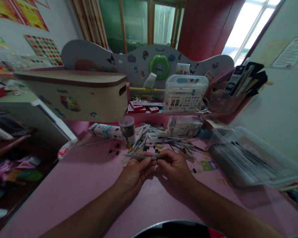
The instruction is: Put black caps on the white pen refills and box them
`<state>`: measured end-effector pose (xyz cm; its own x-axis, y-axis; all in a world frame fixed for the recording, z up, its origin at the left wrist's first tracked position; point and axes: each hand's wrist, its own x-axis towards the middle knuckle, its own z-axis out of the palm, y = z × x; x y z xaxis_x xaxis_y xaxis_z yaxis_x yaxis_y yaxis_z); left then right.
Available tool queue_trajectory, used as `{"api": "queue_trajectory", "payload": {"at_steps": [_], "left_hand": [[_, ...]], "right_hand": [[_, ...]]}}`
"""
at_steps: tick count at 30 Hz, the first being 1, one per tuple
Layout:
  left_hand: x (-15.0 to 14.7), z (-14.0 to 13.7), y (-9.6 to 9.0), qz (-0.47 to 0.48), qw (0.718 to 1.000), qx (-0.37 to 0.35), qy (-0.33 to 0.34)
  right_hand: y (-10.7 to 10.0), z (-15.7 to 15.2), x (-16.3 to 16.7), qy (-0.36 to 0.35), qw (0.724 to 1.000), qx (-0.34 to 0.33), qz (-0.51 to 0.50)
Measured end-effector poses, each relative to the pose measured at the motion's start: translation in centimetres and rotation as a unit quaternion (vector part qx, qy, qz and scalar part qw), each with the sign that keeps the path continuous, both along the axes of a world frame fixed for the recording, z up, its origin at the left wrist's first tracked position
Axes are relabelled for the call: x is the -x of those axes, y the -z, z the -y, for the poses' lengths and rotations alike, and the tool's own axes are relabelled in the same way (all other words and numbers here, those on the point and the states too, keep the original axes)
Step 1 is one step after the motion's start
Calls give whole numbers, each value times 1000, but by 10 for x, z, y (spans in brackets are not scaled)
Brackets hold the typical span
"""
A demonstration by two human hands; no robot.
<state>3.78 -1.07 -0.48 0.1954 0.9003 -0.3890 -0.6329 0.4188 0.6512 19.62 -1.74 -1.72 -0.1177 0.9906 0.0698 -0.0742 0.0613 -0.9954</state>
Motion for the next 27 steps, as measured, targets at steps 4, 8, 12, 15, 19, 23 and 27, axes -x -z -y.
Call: {"api": "queue_trajectory", "payload": {"at_steps": [4,8,12,15,19,23,27], "left_hand": [[1,0,3,3,1000,-6,1],[1,0,6,4,1000,-5,3],[0,0,7,-5,1000,-5,8],[1,-1,8,-11,1000,-8,9],[2,0,9,-18,1000,-17,19],[3,0,6,-38,999,-14,27],[5,-5,0,-54,998,-11,-40]], "right_hand": [[-2,-2,-1,-10,1000,4,-3],[-6,-1,-1,-5,1000,11,11],[-13,1,-1,18,994,-29,102],[-16,3,1,-5,995,-18,100],[-14,6,1,-44,998,-3,36],[-17,4,-5,-34,987,-89,132],[-15,1,-3,1,996,-47,79]]}}
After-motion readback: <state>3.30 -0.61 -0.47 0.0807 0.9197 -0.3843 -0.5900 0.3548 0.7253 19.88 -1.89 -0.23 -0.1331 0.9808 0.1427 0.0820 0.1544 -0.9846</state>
